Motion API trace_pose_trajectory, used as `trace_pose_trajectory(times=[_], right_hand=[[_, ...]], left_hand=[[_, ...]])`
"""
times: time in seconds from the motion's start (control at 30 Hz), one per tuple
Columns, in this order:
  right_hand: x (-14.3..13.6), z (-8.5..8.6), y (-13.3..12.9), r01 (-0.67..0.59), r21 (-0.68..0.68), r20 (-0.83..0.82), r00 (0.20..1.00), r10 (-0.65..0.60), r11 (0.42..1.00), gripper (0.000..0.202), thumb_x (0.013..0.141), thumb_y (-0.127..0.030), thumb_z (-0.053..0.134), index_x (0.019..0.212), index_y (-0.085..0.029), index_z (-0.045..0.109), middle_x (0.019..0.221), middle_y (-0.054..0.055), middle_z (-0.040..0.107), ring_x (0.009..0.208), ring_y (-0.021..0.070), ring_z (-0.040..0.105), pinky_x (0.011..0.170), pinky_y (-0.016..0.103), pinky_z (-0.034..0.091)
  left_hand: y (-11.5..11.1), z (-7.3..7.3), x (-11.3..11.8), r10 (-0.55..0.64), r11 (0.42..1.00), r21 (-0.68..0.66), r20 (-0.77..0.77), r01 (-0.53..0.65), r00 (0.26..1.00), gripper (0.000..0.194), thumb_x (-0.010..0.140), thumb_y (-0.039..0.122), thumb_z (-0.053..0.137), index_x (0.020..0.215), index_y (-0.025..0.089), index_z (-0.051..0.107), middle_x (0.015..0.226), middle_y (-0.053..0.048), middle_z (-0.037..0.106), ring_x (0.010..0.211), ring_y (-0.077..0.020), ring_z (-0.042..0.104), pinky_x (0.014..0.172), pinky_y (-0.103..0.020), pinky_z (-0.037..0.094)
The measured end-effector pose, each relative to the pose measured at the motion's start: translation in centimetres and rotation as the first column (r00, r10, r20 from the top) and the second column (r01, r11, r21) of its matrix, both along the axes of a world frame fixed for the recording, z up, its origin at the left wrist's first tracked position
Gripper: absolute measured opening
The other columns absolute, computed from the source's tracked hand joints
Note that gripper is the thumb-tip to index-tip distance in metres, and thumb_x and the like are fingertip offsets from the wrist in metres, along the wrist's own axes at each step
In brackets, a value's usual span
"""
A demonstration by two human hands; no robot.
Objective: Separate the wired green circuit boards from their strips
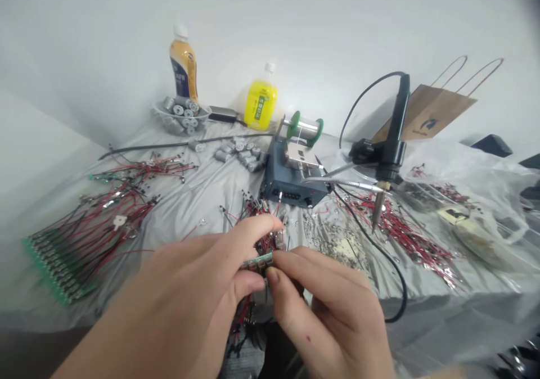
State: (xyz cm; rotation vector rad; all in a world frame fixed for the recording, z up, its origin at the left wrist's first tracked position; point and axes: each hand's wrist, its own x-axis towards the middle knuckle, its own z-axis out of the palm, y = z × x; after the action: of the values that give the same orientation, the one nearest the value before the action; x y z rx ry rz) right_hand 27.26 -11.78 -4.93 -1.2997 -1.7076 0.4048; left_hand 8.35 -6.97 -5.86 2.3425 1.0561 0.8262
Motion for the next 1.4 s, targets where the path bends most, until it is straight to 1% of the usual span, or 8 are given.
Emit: trace_pose_trajectory(times=[0.17, 0.3, 0.4, 0.57, 0.7, 0.97, 1.17, 1.4], right_hand=[[-0.9, -0.6, 0.5, 0.084, 0.112, 0.018, 0.996, -0.087, 0.990, 0.029, 0.096, -0.010, 0.059, 0.072, -0.012, 0.076, 0.059, 0.000, 0.057, 0.048, 0.0099, 0.049, 0.042, 0.026, 0.035], [-1.1, -0.8, 0.6, 0.073, 0.103, -0.010, 0.997, -0.072, 0.992, 0.032, 0.096, -0.010, 0.058, 0.071, -0.012, 0.076, 0.058, 0.000, 0.057, 0.047, 0.0100, 0.050, 0.041, 0.025, 0.036], [-1.0, -0.7, 0.4, 0.071, 0.087, -0.040, 0.997, -0.068, 0.994, 0.035, 0.097, -0.011, 0.059, 0.066, -0.014, 0.074, 0.062, 0.003, 0.064, 0.050, 0.0110, 0.056, 0.042, 0.024, 0.039], [-1.1, -0.4, 0.2, 0.085, 0.075, -0.042, 0.996, -0.082, 0.994, 0.036, 0.100, -0.010, 0.057, 0.069, -0.014, 0.075, 0.059, 0.001, 0.058, 0.048, 0.0098, 0.051, 0.042, 0.024, 0.037], [-1.0, -0.5, 0.4, 0.090, 0.108, -0.005, 0.996, -0.090, 0.990, 0.030, 0.097, -0.009, 0.059, 0.072, -0.014, 0.075, 0.061, 0.000, 0.060, 0.048, 0.0092, 0.051, 0.042, 0.023, 0.038], [-1.0, -1.0, 0.5, 0.087, 0.133, 0.051, 0.994, -0.095, 0.987, 0.024, 0.096, -0.010, 0.060, 0.077, -0.014, 0.074, 0.065, 0.000, 0.064, 0.051, 0.0095, 0.054, 0.046, 0.022, 0.040], [-1.0, -1.1, 0.5, 0.109, 0.155, 0.085, 0.989, -0.124, 0.982, 0.025, 0.096, -0.009, 0.060, 0.077, -0.012, 0.076, 0.060, -0.003, 0.054, 0.050, 0.0082, 0.043, 0.045, 0.025, 0.034], [-1.0, -1.3, 0.4, 0.117, 0.160, 0.074, 0.989, -0.130, 0.980, 0.024, 0.095, -0.008, 0.060, 0.078, -0.012, 0.077, 0.061, -0.003, 0.053, 0.051, 0.0076, 0.042, 0.046, 0.025, 0.032]], left_hand=[[0.0, -0.1, 0.1, 0.022, 0.999, -0.025, 0.012, -0.021, 1.000, 0.060, 0.102, 0.022, 0.051, 0.154, 0.051, 0.046, 0.128, 0.010, 0.084, 0.100, -0.0175, 0.085, 0.072, -0.018, 0.067], [0.2, 0.0, 0.3, 0.019, 0.999, -0.048, 0.027, -0.017, 0.999, 0.059, 0.102, 0.024, 0.054, 0.153, 0.052, 0.046, 0.135, 0.011, 0.081, 0.105, -0.0157, 0.085, 0.080, -0.016, 0.067], [0.3, 0.1, 0.4, 0.034, 0.999, -0.037, 0.000, -0.034, 0.999, 0.058, 0.101, 0.022, 0.052, 0.150, 0.053, 0.047, 0.132, 0.013, 0.082, 0.104, -0.0152, 0.085, 0.079, -0.015, 0.067], [-0.1, 0.3, 0.2, 0.038, 0.998, -0.045, 0.028, -0.037, 0.999, 0.058, 0.100, 0.020, 0.052, 0.148, 0.052, 0.048, 0.125, 0.015, 0.084, 0.100, -0.0130, 0.085, 0.076, -0.013, 0.065], [-0.3, 0.6, 0.2, 0.057, 0.996, -0.068, 0.027, -0.055, 0.998, 0.058, 0.101, 0.019, 0.050, 0.148, 0.052, 0.049, 0.122, 0.015, 0.084, 0.099, -0.0132, 0.085, 0.075, -0.015, 0.066], [0.4, 1.0, 0.9, 0.072, 0.997, 0.028, -0.044, -0.071, 0.996, 0.047, 0.104, 0.022, 0.043, 0.144, 0.042, 0.053, 0.119, 0.010, 0.086, 0.096, -0.0186, 0.086, 0.073, -0.027, 0.069], [0.1, 1.0, 0.9, 0.119, 0.989, 0.102, -0.094, -0.109, 0.988, 0.046, 0.104, 0.021, 0.042, 0.143, 0.040, 0.055, 0.125, 0.008, 0.085, 0.097, -0.0192, 0.086, 0.068, -0.027, 0.069], [0.0, 1.0, 1.1, 0.134, 0.985, 0.126, -0.113, -0.120, 0.984, 0.046, 0.102, 0.020, 0.042, 0.140, 0.040, 0.058, 0.122, 0.009, 0.085, 0.099, -0.0208, 0.086, 0.066, -0.027, 0.067]])
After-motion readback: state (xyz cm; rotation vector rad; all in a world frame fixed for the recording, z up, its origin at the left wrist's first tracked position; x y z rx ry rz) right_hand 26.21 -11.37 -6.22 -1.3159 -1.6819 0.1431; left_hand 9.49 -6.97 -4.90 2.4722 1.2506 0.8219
